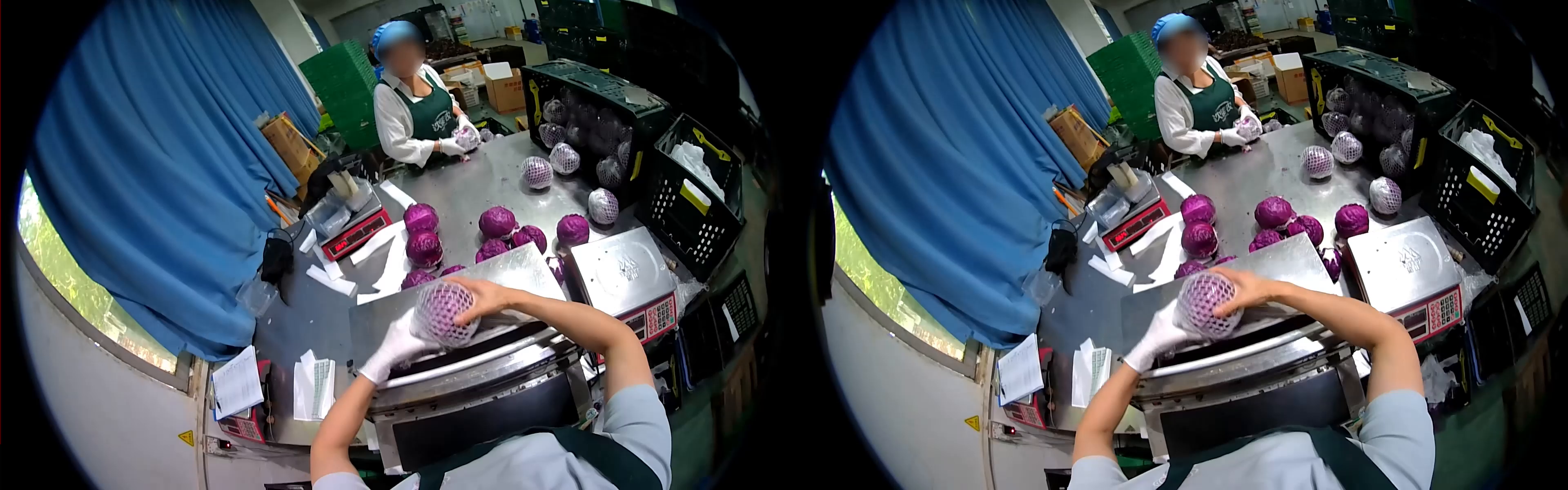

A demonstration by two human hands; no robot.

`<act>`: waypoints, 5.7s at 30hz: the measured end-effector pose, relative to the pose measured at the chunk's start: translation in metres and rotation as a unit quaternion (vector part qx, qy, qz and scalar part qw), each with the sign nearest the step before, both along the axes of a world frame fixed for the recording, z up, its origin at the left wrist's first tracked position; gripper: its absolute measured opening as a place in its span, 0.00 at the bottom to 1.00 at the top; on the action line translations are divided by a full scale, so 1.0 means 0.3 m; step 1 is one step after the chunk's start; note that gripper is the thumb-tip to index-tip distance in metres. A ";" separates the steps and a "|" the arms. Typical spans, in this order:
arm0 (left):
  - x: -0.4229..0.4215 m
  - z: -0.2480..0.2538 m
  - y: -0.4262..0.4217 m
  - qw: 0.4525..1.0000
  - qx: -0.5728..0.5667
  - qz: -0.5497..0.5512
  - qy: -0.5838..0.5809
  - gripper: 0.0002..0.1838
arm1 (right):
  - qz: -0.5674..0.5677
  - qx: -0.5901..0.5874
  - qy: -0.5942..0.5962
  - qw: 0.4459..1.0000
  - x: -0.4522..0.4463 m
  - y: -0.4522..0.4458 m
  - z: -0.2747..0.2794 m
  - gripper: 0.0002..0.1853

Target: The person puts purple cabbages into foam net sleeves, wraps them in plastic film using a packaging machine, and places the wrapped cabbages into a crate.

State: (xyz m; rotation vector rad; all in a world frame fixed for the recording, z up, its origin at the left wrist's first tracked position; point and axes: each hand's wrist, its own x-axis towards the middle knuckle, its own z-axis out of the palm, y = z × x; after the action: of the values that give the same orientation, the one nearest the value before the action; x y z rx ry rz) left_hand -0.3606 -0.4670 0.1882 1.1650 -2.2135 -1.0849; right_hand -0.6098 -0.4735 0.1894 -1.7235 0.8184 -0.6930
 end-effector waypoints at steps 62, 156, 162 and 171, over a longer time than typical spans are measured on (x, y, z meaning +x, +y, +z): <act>-0.071 -0.191 0.916 0.749 0.573 0.049 0.328 0.24 | 0.395 -0.158 -0.056 0.903 0.394 0.777 0.185 0.17; 0.397 0.124 -0.471 0.965 0.037 0.242 0.094 0.14 | -0.420 0.166 -0.242 0.859 -0.753 -0.120 0.006 0.30; 0.364 0.310 0.022 0.941 0.049 0.274 0.194 0.09 | -0.626 0.160 -0.021 0.763 -0.876 0.373 0.032 0.33; 0.061 0.297 0.437 0.950 0.178 0.157 0.202 0.17 | -0.628 0.054 0.187 0.754 -0.958 0.486 -0.138 0.45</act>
State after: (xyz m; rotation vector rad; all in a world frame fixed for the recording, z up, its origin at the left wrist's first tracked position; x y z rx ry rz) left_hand -0.3425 -0.3359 0.2774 1.2490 -1.5033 -1.4639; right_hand -0.8974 -0.3276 0.1481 -0.9966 2.3187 -1.1141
